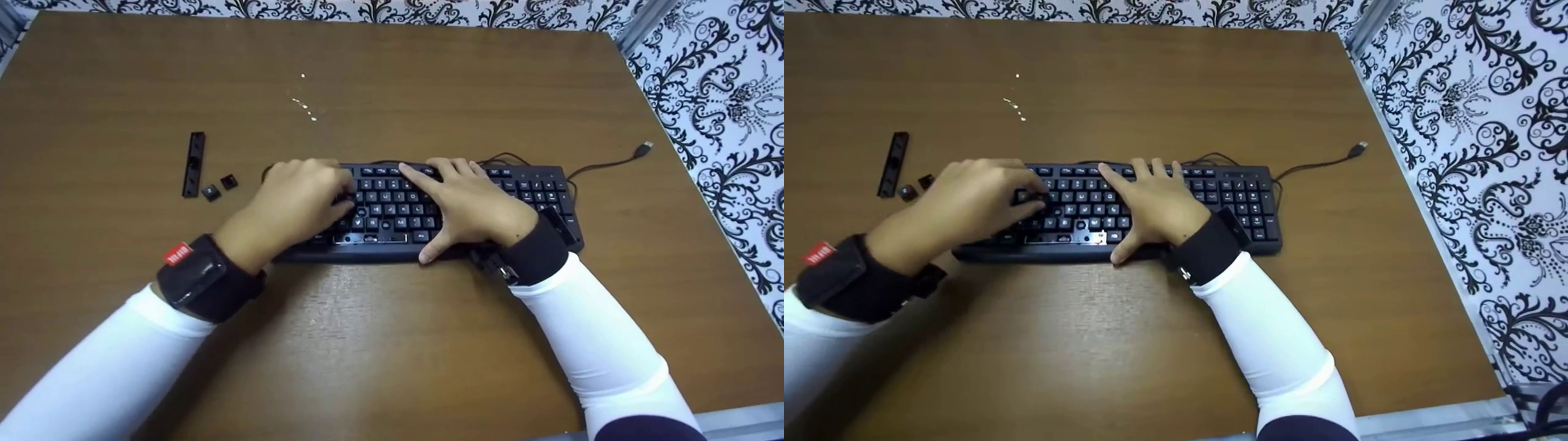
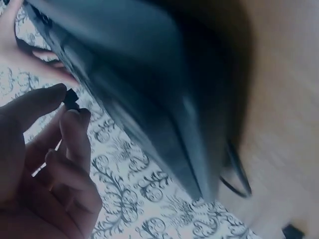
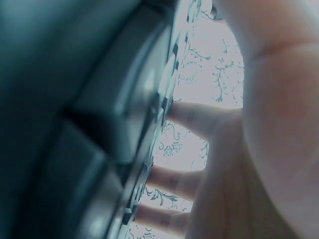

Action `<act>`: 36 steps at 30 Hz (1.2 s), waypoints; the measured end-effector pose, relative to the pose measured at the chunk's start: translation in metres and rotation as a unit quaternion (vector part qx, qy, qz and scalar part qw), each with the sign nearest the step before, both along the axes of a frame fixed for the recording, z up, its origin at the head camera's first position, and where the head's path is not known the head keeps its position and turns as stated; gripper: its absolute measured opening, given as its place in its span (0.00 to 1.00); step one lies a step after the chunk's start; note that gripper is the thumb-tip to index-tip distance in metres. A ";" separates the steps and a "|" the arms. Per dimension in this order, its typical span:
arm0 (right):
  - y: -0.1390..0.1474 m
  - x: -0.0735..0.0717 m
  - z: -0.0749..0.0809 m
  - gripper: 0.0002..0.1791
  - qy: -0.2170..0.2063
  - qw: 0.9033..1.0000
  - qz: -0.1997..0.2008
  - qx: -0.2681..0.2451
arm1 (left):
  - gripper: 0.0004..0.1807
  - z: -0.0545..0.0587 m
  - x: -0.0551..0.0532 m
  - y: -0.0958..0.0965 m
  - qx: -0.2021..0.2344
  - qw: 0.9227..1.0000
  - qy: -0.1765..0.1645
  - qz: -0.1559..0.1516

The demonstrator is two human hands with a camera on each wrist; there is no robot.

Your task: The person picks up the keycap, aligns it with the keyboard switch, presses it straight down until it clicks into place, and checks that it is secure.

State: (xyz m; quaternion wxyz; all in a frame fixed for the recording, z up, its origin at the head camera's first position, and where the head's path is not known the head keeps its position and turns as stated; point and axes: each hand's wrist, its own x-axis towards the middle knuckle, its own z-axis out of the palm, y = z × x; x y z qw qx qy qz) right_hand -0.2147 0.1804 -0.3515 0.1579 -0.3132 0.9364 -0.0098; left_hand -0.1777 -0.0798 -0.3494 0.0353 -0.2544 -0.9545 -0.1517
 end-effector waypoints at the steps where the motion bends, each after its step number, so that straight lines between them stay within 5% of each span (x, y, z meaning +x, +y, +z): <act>1: 0.000 0.000 0.000 0.78 -0.001 1.000 0.000 0.001 | 0.09 -0.001 0.001 0.002 -0.003 1.000 0.003 -0.003; 14: -0.002 0.000 -0.002 0.78 -0.006 1.000 -0.001 0.002 | 0.06 -0.006 0.004 0.015 0.006 1.000 -0.016 -0.004; 28: 0.000 0.000 -0.002 0.78 -0.007 1.000 -0.004 0.006 | 0.04 -0.008 0.001 0.017 -0.030 0.999 0.023 -0.008; 36: 0.000 -0.001 0.000 0.78 -0.001 1.000 -0.001 0.000 | 0.06 -0.001 0.001 0.023 -0.053 0.998 0.018 -0.015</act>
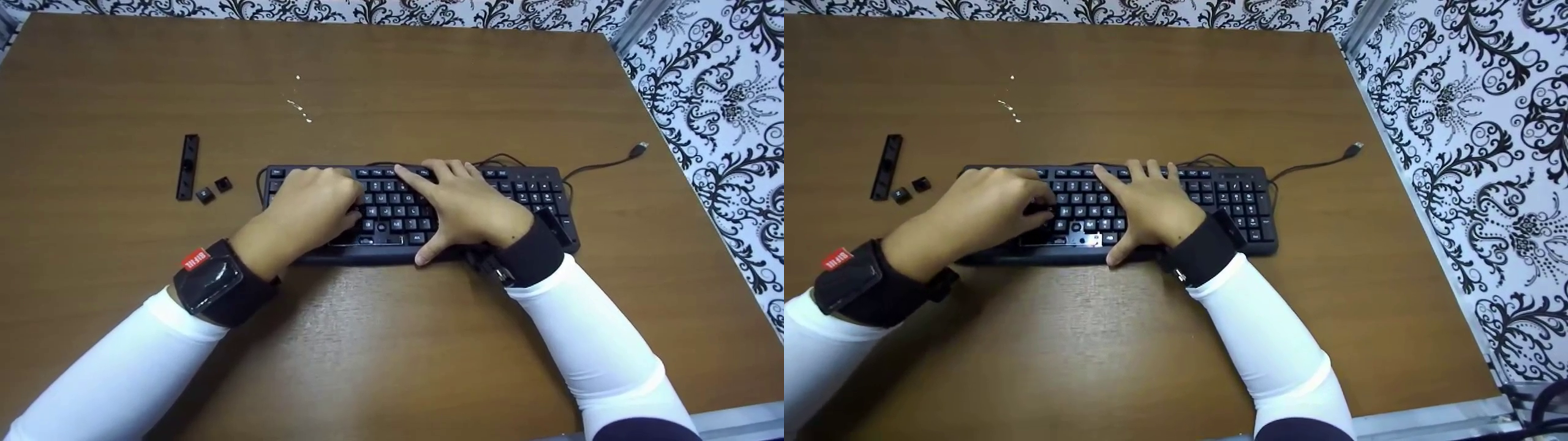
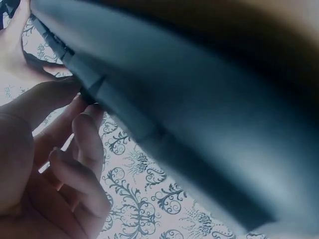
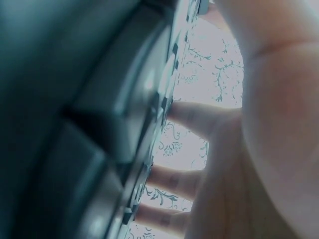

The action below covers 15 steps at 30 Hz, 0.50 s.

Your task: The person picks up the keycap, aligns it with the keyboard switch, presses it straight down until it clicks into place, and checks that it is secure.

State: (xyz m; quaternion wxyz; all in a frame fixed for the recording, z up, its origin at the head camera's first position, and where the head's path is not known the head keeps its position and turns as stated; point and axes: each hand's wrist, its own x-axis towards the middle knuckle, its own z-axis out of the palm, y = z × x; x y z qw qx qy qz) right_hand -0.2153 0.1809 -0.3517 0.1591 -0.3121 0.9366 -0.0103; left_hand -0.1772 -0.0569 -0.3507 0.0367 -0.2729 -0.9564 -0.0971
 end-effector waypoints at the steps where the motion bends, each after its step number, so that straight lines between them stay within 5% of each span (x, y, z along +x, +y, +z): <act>1: 0.000 0.000 0.000 0.78 0.000 1.000 0.001 -0.001 | 0.06 0.001 0.000 0.000 -0.003 1.000 0.000 0.001; 15: 0.001 0.000 -0.001 0.77 0.000 1.000 0.000 -0.003 | 0.10 0.002 0.005 0.003 0.006 1.000 0.002 0.013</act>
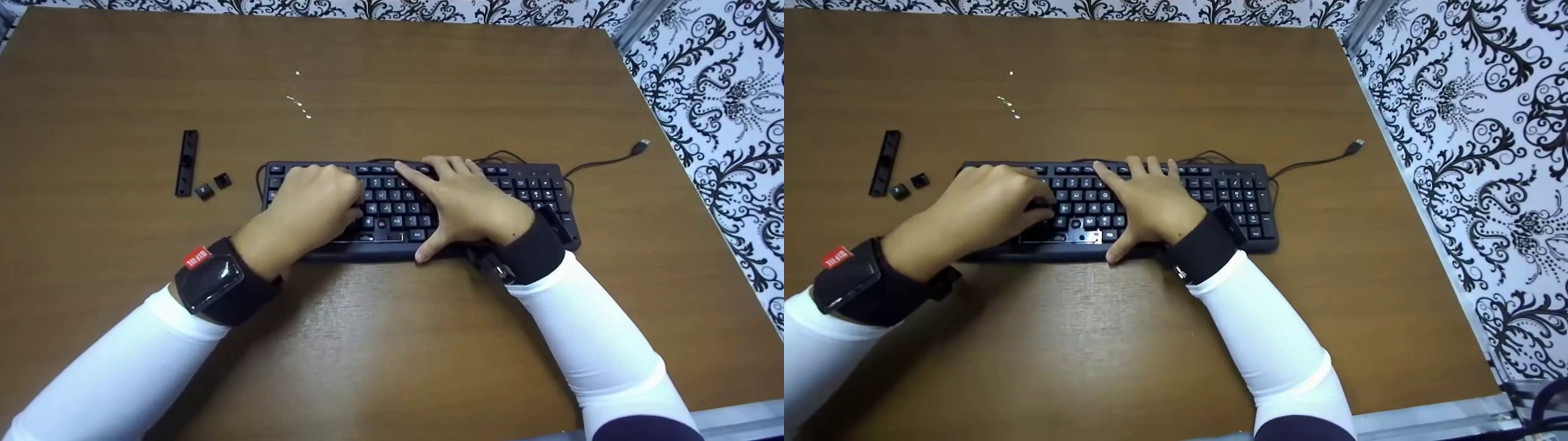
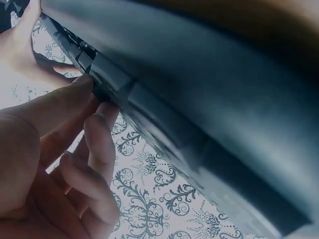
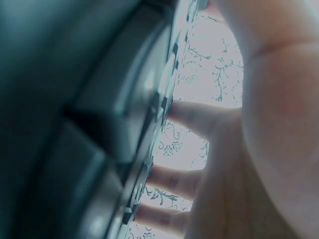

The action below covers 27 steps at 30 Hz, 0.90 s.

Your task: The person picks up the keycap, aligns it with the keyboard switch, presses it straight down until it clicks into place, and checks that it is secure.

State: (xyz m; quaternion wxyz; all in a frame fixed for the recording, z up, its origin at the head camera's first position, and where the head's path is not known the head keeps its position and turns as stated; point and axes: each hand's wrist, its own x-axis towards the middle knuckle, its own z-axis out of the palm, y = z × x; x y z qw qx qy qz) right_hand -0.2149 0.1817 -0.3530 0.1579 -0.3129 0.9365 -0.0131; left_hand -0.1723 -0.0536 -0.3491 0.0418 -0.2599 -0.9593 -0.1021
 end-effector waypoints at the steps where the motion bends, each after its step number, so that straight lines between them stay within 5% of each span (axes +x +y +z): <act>1: 0.000 0.000 0.000 0.77 0.000 1.000 0.000 0.000 | 0.10 0.000 0.000 0.000 0.002 1.000 -0.002 0.003; 27: -0.001 0.000 0.002 0.78 -0.002 1.000 -0.004 0.007 | 0.09 0.001 -0.005 0.002 0.006 1.000 -0.007 0.013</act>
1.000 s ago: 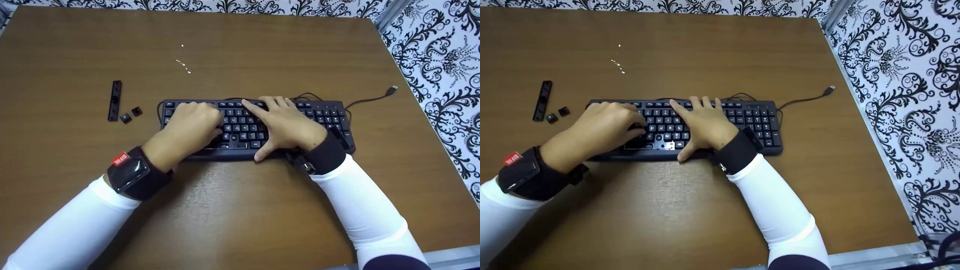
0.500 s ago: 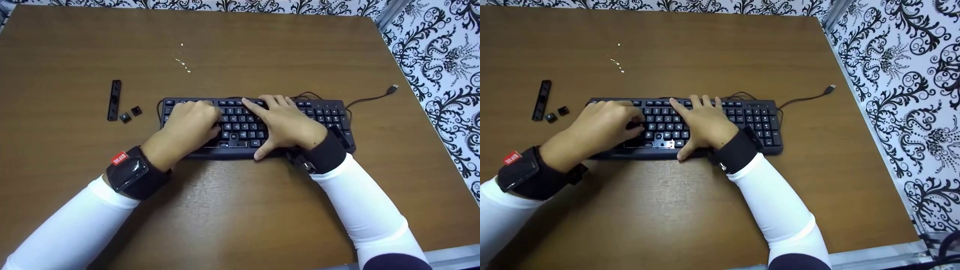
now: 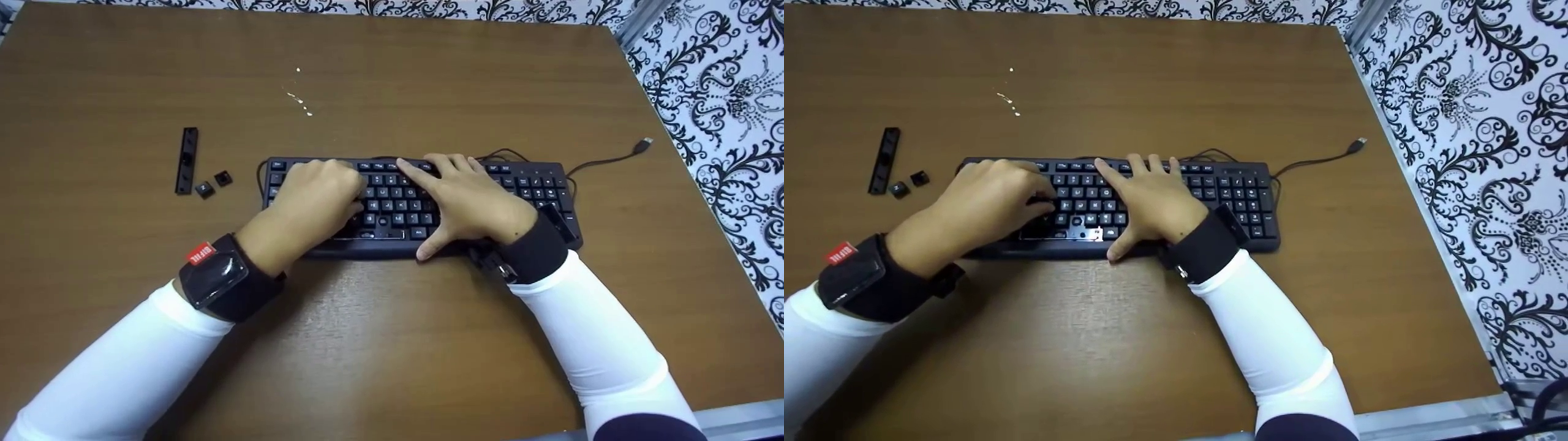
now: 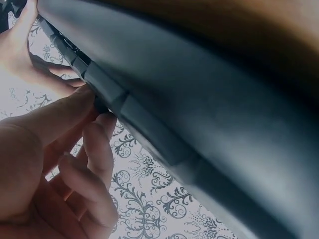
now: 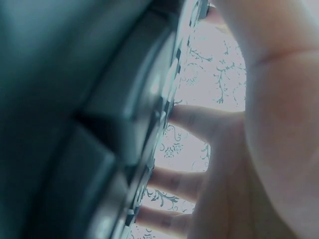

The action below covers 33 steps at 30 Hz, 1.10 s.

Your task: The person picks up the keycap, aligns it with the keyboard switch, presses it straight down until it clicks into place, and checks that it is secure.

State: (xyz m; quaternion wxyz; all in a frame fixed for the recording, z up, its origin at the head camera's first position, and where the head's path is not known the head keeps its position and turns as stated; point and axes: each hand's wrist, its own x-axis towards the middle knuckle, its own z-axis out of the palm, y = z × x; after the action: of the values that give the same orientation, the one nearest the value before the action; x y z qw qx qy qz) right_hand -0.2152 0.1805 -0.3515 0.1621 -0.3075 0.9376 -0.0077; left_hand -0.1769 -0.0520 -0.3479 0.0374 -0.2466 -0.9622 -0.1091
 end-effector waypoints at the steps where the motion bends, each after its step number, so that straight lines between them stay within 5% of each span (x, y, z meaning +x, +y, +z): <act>1: 0.000 0.000 0.000 0.77 -0.001 1.000 0.001 -0.001 | 0.09 0.000 0.000 0.000 -0.001 1.000 0.001 0.000; 16: -0.001 0.000 0.002 0.78 0.005 1.000 0.009 0.000 | 0.04 -0.004 0.002 -0.004 0.012 0.999 -0.014 0.026; 33: -0.001 0.000 0.002 0.78 0.001 1.000 0.009 0.001 | 0.07 0.000 0.000 -0.001 0.012 1.000 -0.017 0.003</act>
State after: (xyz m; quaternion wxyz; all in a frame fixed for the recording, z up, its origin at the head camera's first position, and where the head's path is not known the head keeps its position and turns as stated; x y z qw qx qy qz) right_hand -0.2156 0.1797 -0.3499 0.1614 -0.3160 0.9349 -0.0046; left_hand -0.1772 -0.0534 -0.3479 0.0246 -0.2411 -0.9622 -0.1244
